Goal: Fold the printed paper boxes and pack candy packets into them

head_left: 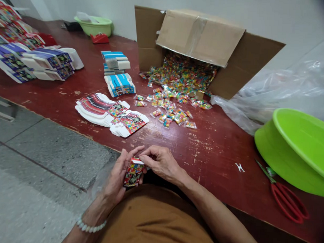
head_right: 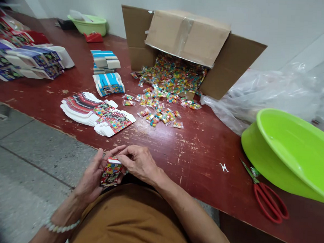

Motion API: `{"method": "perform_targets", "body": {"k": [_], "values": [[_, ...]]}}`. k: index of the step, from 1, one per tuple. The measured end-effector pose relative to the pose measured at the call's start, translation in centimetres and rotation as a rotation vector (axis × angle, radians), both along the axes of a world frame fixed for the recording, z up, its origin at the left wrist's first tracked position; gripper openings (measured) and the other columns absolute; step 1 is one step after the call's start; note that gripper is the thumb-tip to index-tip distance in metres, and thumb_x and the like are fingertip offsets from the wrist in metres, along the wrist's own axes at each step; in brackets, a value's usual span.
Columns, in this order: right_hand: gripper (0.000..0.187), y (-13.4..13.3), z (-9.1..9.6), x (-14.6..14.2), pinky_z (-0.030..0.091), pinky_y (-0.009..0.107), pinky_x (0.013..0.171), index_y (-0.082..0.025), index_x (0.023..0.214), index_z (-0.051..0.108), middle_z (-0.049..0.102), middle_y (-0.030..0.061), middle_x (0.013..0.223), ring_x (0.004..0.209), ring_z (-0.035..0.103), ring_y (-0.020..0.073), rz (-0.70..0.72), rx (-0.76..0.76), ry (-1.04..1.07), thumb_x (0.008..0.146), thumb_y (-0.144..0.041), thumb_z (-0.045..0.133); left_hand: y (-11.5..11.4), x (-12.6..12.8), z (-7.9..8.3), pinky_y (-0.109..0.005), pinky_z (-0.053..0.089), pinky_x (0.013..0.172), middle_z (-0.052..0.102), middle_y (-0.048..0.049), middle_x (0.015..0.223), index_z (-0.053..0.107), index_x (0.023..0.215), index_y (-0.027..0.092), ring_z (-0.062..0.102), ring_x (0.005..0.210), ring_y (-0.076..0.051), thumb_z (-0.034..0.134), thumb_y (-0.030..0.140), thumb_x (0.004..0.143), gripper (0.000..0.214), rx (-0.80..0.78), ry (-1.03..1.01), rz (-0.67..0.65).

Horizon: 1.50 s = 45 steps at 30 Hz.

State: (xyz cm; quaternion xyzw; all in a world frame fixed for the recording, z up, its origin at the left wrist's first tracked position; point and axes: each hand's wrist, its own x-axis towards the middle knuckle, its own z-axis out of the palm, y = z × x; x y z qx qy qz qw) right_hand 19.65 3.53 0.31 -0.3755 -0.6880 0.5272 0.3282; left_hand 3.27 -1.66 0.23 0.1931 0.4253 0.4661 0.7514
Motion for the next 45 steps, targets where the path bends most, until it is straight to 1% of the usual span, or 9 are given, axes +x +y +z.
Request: {"method": "perform_targets", "body": {"k": [6,14,19,22,27,31,34,38,45], "values": [[0.019,0.7,0.4,0.4,0.055,0.026,0.08,-0.022,0.098,0.079,0.077,0.0036,0.109,0.091,0.072,0.0153,0.283,-0.031,0.187,0.096,-0.037,0.067,-0.1,0.2,0.0,-0.027,0.051,0.042,0.076,-0.0061,0.091,0.063,0.138,0.017,0.063,0.055,-0.016,0.059,0.059,0.093,0.061,-0.05,0.058,0.045],[0.019,0.9,0.8,0.6,0.055,0.027,0.077,-0.021,0.098,0.081,0.08,0.0042,0.103,0.088,0.074,0.0175,0.257,-0.007,0.023,0.094,-0.035,0.069,-0.3,0.6,-0.8,-0.024,0.046,0.044,0.075,-0.0042,0.075,0.068,0.13,0.019,0.06,0.046,-0.014,0.058,0.075,0.086,0.072,-0.049,0.121,-0.025],[0.023,1.2,0.5,0.7,0.05,0.024,0.063,-0.017,0.102,0.081,0.08,0.0043,0.086,0.073,0.07,0.0157,0.16,-0.053,-0.089,0.093,-0.035,0.069,-0.3,0.4,-0.9,-0.026,0.044,0.045,0.069,-0.003,0.061,0.076,0.092,0.018,0.059,0.045,-0.016,0.052,0.077,0.087,0.064,-0.079,0.108,-0.075],[0.019,1.0,0.2,0.6,0.053,0.027,0.073,-0.019,0.103,0.079,0.081,0.0054,0.097,0.082,0.072,0.0167,0.191,0.065,-0.053,0.096,-0.032,0.066,0.0,0.4,-0.5,-0.026,0.044,0.042,0.069,-0.0032,0.061,0.07,0.079,0.018,0.059,0.042,-0.016,0.062,0.072,0.084,0.055,-0.132,0.021,-0.063],[0.018,-0.5,-0.9,0.3,0.05,0.035,0.102,-0.022,0.111,0.074,0.074,0.0079,0.125,0.114,0.068,0.019,0.208,0.243,0.001,0.1,-0.03,0.063,0.4,0.4,-0.2,-0.027,0.047,0.041,0.067,0.0009,0.058,0.068,0.092,0.019,0.059,0.041,-0.016,0.07,0.055,0.085,0.037,-0.173,-0.027,0.027],[0.023,0.0,-1.3,0.0,0.047,0.036,0.106,-0.025,0.118,0.071,0.068,0.0073,0.131,0.125,0.061,0.0202,0.255,0.253,-0.097,0.097,-0.031,0.068,-0.5,-0.4,-1.8,-0.027,0.05,0.048,0.074,-0.0004,0.075,0.069,0.115,0.023,0.064,0.054,-0.018,0.068,0.048,0.087,0.038,-0.15,0.132,0.149],[0.018,3.5,-1.1,-1.0,0.05,0.033,0.096,-0.022,0.113,0.072,0.071,0.0067,0.112,0.107,0.066,0.0191,0.095,0.253,-0.198,0.098,-0.027,0.063,-1.8,-2.0,-3.9,-0.03,0.054,0.059,0.075,-0.0022,0.083,0.066,0.128,0.025,0.069,0.068,-0.022,0.066,0.064,0.084,0.059,-0.037,0.405,0.168],[0.036,9.3,-0.8,-3.5,0.049,0.039,0.098,-0.019,0.132,0.06,0.061,0.0142,0.128,0.115,0.062,0.0262,-0.28,0.299,-0.481,0.097,-0.029,0.064,-3.0,-4.9,-5.6,-0.034,0.051,0.096,0.076,-0.0047,0.106,0.068,0.125,0.027,0.066,0.113,-0.029,0.067,0.066,0.084,0.057,0.081,0.788,0.247],[0.049,11.8,-1.5,-6.2,0.049,0.052,0.095,-0.015,0.12,0.058,0.052,0.0222,0.136,0.115,0.06,0.0369,-0.369,0.166,-0.708,0.087,-0.047,0.074,-2.4,-5.9,-3.9,-0.036,0.043,0.106,0.072,-0.0053,0.111,0.067,0.117,0.027,0.062,0.116,-0.029,0.063,0.052,0.091,0.036,0.157,0.9,0.338]]}}
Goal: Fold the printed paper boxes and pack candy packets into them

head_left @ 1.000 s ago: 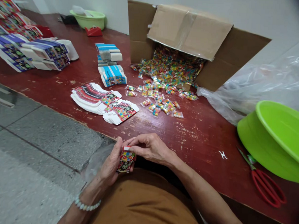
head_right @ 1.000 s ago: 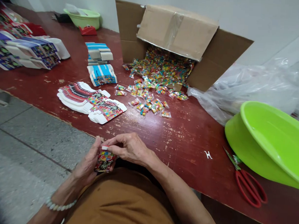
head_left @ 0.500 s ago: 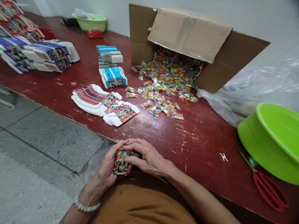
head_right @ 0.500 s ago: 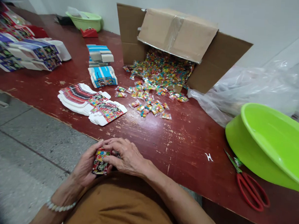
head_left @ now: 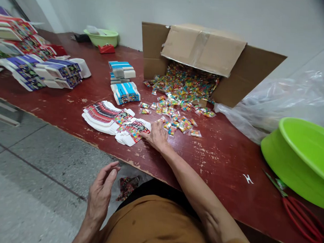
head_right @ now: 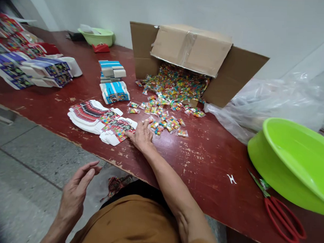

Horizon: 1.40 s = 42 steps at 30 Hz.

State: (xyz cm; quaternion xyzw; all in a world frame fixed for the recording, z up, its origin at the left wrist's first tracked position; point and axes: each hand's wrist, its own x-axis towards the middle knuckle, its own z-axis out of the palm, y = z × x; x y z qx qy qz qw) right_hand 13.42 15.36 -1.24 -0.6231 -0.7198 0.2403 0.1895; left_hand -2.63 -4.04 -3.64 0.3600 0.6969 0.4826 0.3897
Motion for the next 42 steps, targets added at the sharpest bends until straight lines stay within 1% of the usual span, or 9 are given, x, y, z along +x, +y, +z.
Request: {"method": "perform_targets", "body": {"k": [5,9,14,18,25,29,32,37,42], "values": [[0.021,0.0,0.3,1.5,0.05,0.037,0.09,-0.018,0.098,0.059,0.064,0.0077,0.109,0.1,0.062,0.0222,-0.111,-0.101,0.468,0.085,-0.028,0.072,1.7,0.9,2.5,-0.035,0.044,0.107,0.068,-0.0043,0.119,0.063,0.124,0.03,0.062,0.116,-0.027,0.067,0.043,0.09,0.036,0.201,0.145,0.037],[0.014,-1.7,2.1,4.4,0.046,0.024,0.065,-0.019,0.092,0.059,0.063,-0.0015,0.08,0.067,0.055,0.0119,0.058,-0.215,0.672,0.09,-0.032,0.063,3.3,0.2,4.7,-0.035,0.038,0.115,0.064,-0.0047,0.132,0.059,0.135,0.03,0.057,0.127,-0.028,0.072,0.044,0.087,0.052,0.328,0.197,0.036],[0.032,-4.8,4.0,6.7,0.042,0.022,0.063,-0.019,0.089,0.063,0.064,-0.0016,0.082,0.067,0.052,0.0101,0.518,-0.387,1.003,0.083,-0.047,0.076,4.4,1.3,5.2,-0.042,0.052,0.099,0.077,-0.0135,0.119,0.07,0.125,0.018,0.07,0.112,-0.034,0.074,0.058,0.083,0.058,-0.01,-0.561,-0.565],[0.038,-5.8,4.2,6.8,0.042,0.023,0.065,-0.019,0.088,0.063,0.062,-0.0018,0.081,0.069,0.051,0.0104,0.582,-0.416,1.086,0.081,-0.052,0.08,4.3,3.4,3.8,-0.039,0.06,0.086,0.081,-0.0135,0.108,0.075,0.119,0.017,0.078,0.096,-0.032,0.081,0.058,0.078,0.059,-0.137,-1.015,-0.858],[0.037,-5.7,3.7,8.5,0.031,0.022,0.053,-0.018,0.076,0.062,0.064,0.0036,0.122,0.061,0.042,0.0063,0.529,-0.528,1.255,0.073,-0.045,0.087,4.7,3.5,2.9,-0.037,0.065,0.077,0.083,-0.0115,0.099,0.076,0.117,0.012,0.08,0.083,-0.029,0.081,0.063,0.074,0.067,-0.263,-1.262,-0.816],[0.04,-5.3,2.2,10.6,0.026,0.022,0.051,-0.021,0.08,0.06,0.061,-0.004,0.079,0.05,0.031,0.0052,0.341,-0.551,1.332,0.07,-0.048,0.087,5.0,2.5,2.0,-0.039,0.066,0.078,0.083,-0.011,0.095,0.078,0.107,0.013,0.081,0.081,-0.028,0.088,0.053,0.072,0.054,-0.23,-1.15,-0.54],[0.037,-4.7,0.8,12.5,0.031,0.023,0.054,-0.02,0.083,0.061,0.053,-0.0064,0.065,0.052,0.037,0.008,0.193,-0.438,1.076,0.074,-0.049,0.082,4.7,1.8,1.8,-0.036,0.067,0.076,0.083,-0.0087,0.09,0.078,0.104,0.015,0.081,0.078,-0.027,0.093,0.048,0.067,0.052,-0.15,-1.056,-0.472],[0.031,-5.3,1.1,13.0,0.046,0.036,0.085,-0.02,0.104,0.07,0.068,0.0073,0.11,0.096,0.06,0.0221,0.099,0.034,0.434,0.078,-0.033,0.078,3.8,2.8,2.9,-0.035,0.067,0.068,0.082,-0.008,0.083,0.076,0.103,0.014,0.08,0.072,-0.028,0.094,0.049,0.064,0.055,-0.123,-0.98,-0.554],[0.042,-8.6,3.5,9.5,0.049,0.031,0.073,-0.022,0.128,0.061,0.067,0.0073,0.117,0.081,0.059,0.0153,0.302,-0.136,0.702,0.09,-0.04,0.07,3.6,4.6,4.3,-0.028,0.063,0.054,0.078,-0.0045,0.069,0.075,0.09,0.014,0.075,0.055,-0.022,0.095,0.042,0.065,0.042,-0.109,-0.863,-0.478]]}}
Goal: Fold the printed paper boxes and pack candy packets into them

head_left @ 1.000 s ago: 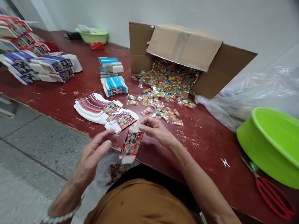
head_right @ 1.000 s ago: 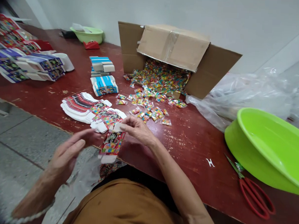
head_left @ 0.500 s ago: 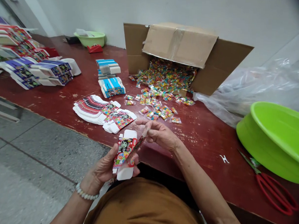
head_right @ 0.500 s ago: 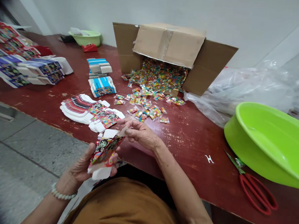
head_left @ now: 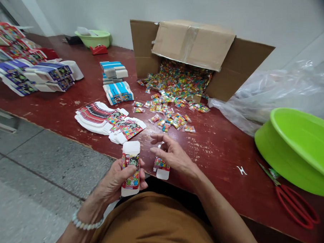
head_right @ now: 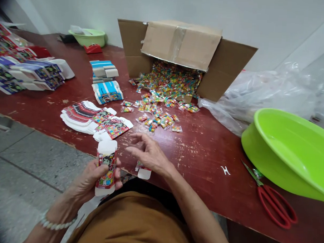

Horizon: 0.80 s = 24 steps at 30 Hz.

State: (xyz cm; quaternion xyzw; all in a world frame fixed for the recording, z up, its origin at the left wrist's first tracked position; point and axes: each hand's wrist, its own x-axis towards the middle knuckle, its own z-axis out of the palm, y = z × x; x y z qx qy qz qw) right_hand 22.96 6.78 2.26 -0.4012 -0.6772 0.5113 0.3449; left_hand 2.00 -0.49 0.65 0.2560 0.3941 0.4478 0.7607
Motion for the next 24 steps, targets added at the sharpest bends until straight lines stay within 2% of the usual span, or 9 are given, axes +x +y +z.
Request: {"method": "perform_targets", "body": {"k": [2,4,7,9,12,14,17,20,24], "values": [[0.053,-1.1,0.6,-1.3,0.049,0.027,0.069,-0.026,0.134,0.056,0.063,0.0067,0.127,0.08,0.058,0.0127,0.097,-0.065,0.156,0.086,-0.038,0.076,0.0,0.3,0.2,-0.028,0.063,0.053,0.078,-0.0062,0.067,0.074,0.085,0.013,0.075,0.054,-0.021,0.096,0.041,0.064,0.041,-0.026,0.066,0.026],[0.062,-1.6,0.7,-2.2,0.05,0.025,0.067,-0.028,0.136,0.054,0.063,0.0054,0.125,0.082,0.06,0.0122,0.154,-0.151,0.273,0.081,-0.035,0.082,-0.1,0.4,0.3,-0.027,0.062,0.051,0.078,-0.0072,0.066,0.073,0.081,0.013,0.074,0.053,-0.022,0.096,0.043,0.061,0.043,-0.024,0.127,0.056],[0.056,-1.9,0.6,-3.2,0.049,0.023,0.059,-0.023,0.123,0.059,0.066,0.0014,0.098,0.072,0.062,0.0117,0.152,-0.39,0.368,0.075,-0.036,0.085,-0.1,0.4,0.4,-0.026,0.06,0.049,0.076,-0.0065,0.062,0.071,0.082,0.013,0.074,0.054,-0.023,0.095,0.046,0.062,0.046,0.008,0.169,0.071],[0.045,-1.9,0.6,-3.7,0.045,0.022,0.053,-0.02,0.111,0.063,0.063,-0.002,0.085,0.062,0.058,0.0095,0.078,-0.464,0.364,0.074,-0.033,0.084,-0.1,0.6,0.4,-0.027,0.06,0.051,0.076,-0.0064,0.065,0.07,0.084,0.013,0.074,0.056,-0.022,0.094,0.047,0.062,0.048,0.004,0.181,0.048],[0.032,-2.0,0.8,-4.3,0.043,0.021,0.053,-0.019,0.103,0.065,0.06,-0.0049,0.077,0.058,0.055,0.0074,-0.084,-0.385,0.318,0.074,-0.02,0.077,-0.2,1.2,0.2,-0.029,0.063,0.065,0.08,-0.0077,0.084,0.066,0.101,0.014,0.076,0.069,-0.021,0.094,0.041,0.064,0.053,0.046,0.261,0.071],[0.033,-1.9,0.7,-4.4,0.045,0.022,0.058,-0.019,0.104,0.063,0.06,-0.0055,0.076,0.062,0.057,0.0084,-0.173,-0.315,0.291,0.073,-0.013,0.072,-0.2,1.7,0.0,-0.03,0.063,0.076,0.08,-0.0084,0.101,0.059,0.115,0.017,0.077,0.082,-0.021,0.093,0.035,0.064,0.064,0.137,0.357,0.178],[0.042,-1.7,0.3,-4.5,0.047,0.025,0.064,-0.021,0.111,0.058,0.062,-0.0059,0.076,0.067,0.059,0.011,-0.24,-0.27,0.252,0.071,-0.015,0.071,-0.4,2.3,-0.1,-0.031,0.061,0.084,0.075,-0.0093,0.12,0.045,0.13,0.023,0.075,0.101,-0.022,0.091,0.031,0.066,0.08,0.305,0.462,0.378],[0.045,-1.7,-0.3,-4.4,0.047,0.026,0.065,-0.023,0.111,0.056,0.063,-0.0053,0.078,0.069,0.06,0.0123,-0.243,-0.263,0.285,0.07,-0.023,0.076,-0.7,2.6,0.2,-0.031,0.062,0.083,0.075,-0.009,0.119,0.04,0.137,0.026,0.075,0.102,-0.023,0.087,0.031,0.073,0.08,0.345,0.467,0.396],[0.032,-2.0,-0.8,-4.2,0.047,0.026,0.067,-0.021,0.093,0.064,0.067,-0.002,0.08,0.069,0.059,0.0122,-0.145,-0.282,0.409,0.071,-0.038,0.081,-0.7,2.2,0.9,-0.03,0.062,0.08,0.076,-0.0097,0.118,0.054,0.126,0.023,0.075,0.099,-0.025,0.09,0.034,0.07,0.067,0.286,0.424,0.348]]}}
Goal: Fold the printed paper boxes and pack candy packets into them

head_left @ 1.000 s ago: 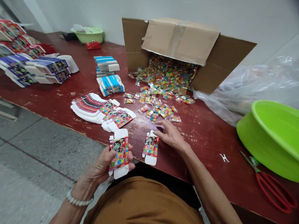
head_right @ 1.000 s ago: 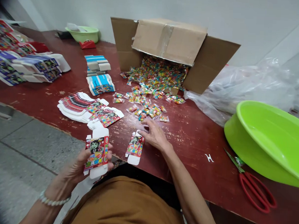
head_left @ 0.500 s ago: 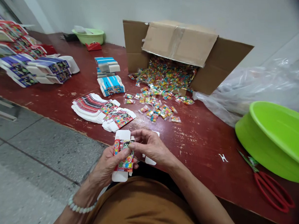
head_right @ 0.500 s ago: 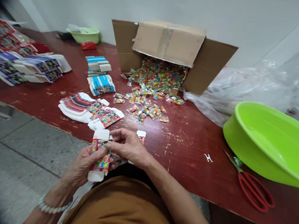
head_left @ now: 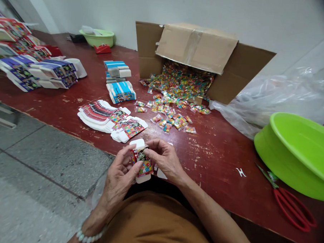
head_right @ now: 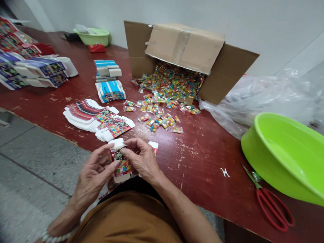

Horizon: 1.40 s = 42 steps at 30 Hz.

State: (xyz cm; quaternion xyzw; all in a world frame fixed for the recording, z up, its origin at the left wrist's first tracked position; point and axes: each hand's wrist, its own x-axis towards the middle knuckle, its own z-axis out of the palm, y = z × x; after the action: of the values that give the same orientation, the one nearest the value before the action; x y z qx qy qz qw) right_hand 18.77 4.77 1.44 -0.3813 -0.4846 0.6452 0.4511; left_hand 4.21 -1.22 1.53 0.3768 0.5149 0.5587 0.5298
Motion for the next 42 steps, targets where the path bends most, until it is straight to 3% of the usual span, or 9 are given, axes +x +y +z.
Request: {"method": "perform_targets", "body": {"k": [5,9,14,18,24,31,35,39,42], "values": [[0.044,0.2,-0.2,0.9,0.041,0.023,0.051,-0.018,0.079,0.066,0.062,-0.0032,0.065,0.053,0.052,0.0093,0.148,-0.199,-0.012,0.068,-0.056,0.086,0.7,-1.0,-0.1,-0.025,0.059,0.065,0.078,-0.0034,0.087,0.067,0.104,0.019,0.072,0.072,-0.018,0.086,0.046,0.074,0.044,-0.076,-0.026,-0.059],[0.055,0.8,-0.6,1.1,0.04,0.021,0.049,-0.016,0.076,0.065,0.062,-0.0037,0.059,0.048,0.049,0.007,0.228,-0.349,0.03,0.053,-0.056,0.094,0.8,-1.4,-0.5,-0.025,0.056,0.063,0.075,-0.0011,0.082,0.069,0.104,0.02,0.068,0.069,-0.018,0.083,0.049,0.077,0.042,-0.073,0.019,-0.057],[0.044,0.3,-0.3,0.6,0.041,0.022,0.051,-0.017,0.08,0.067,0.064,-0.0028,0.065,0.053,0.051,0.0083,0.106,-0.23,-0.056,0.068,-0.053,0.087,0.2,-1.5,-0.7,-0.025,0.054,0.067,0.075,-0.002,0.093,0.069,0.105,0.022,0.068,0.076,-0.019,0.075,0.045,0.086,0.031,-0.014,0.149,-0.092],[0.039,-0.4,0.2,0.5,0.04,0.023,0.054,-0.017,0.076,0.07,0.063,-0.0019,0.065,0.057,0.051,0.0101,0.085,-0.126,-0.129,0.069,-0.052,0.085,-0.5,-1.5,-0.4,-0.025,0.052,0.066,0.072,-0.0007,0.085,0.067,0.099,0.023,0.066,0.073,-0.019,0.071,0.043,0.088,0.024,-0.032,0.187,-0.117],[0.044,-0.5,-1.1,0.8,0.037,0.024,0.051,-0.015,0.083,0.073,0.061,-0.0012,0.062,0.053,0.049,0.0099,0.226,-0.24,-0.138,0.073,-0.056,0.083,-0.6,-2.2,-0.4,-0.023,0.044,0.061,0.06,0.0022,0.078,0.061,0.096,0.021,0.052,0.066,-0.014,0.058,0.045,0.095,0.024,-0.036,0.207,-0.175],[0.066,0.3,-1.5,0.5,0.053,0.028,0.053,-0.021,0.109,0.071,0.072,0.0015,0.079,0.058,0.065,0.0159,0.125,-0.393,-0.025,0.051,-0.037,0.1,-0.5,-2.3,-0.3,-0.026,0.044,0.071,0.062,-0.0007,0.084,0.063,0.097,0.02,0.054,0.076,-0.015,0.053,0.038,0.098,0.02,0.096,0.351,-0.203],[0.048,0.5,-1.5,1.0,0.051,0.029,0.049,-0.017,0.092,0.076,0.072,0.0055,0.071,0.054,0.064,0.0175,0.196,-0.362,-0.101,0.056,-0.041,0.098,-0.5,-2.0,-0.6,-0.026,0.044,0.073,0.066,-0.002,0.087,0.061,0.101,0.02,0.057,0.078,-0.015,0.061,0.046,0.095,0.028,0.096,0.15,-0.174],[0.04,0.5,-1.8,1.2,0.05,0.031,0.046,-0.02,0.082,0.076,0.072,0.0066,0.068,0.051,0.061,0.0184,0.151,-0.231,-0.173,0.06,-0.047,0.095,-0.6,-1.5,-1.1,-0.024,0.046,0.065,0.065,0.0013,0.083,0.048,0.111,0.023,0.06,0.067,-0.013,0.08,0.057,0.078,0.057,-0.024,-0.215,-0.073],[0.035,0.1,-1.7,0.8,0.05,0.032,0.045,-0.023,0.081,0.076,0.07,0.0068,0.07,0.051,0.061,0.0191,0.142,-0.084,-0.176,0.066,-0.051,0.091,-0.7,-1.2,-1.5,-0.024,0.048,0.051,0.068,-0.0013,0.081,0.051,0.109,0.022,0.062,0.056,-0.014,0.067,0.068,0.083,0.055,-0.112,-0.334,-0.199]]}}
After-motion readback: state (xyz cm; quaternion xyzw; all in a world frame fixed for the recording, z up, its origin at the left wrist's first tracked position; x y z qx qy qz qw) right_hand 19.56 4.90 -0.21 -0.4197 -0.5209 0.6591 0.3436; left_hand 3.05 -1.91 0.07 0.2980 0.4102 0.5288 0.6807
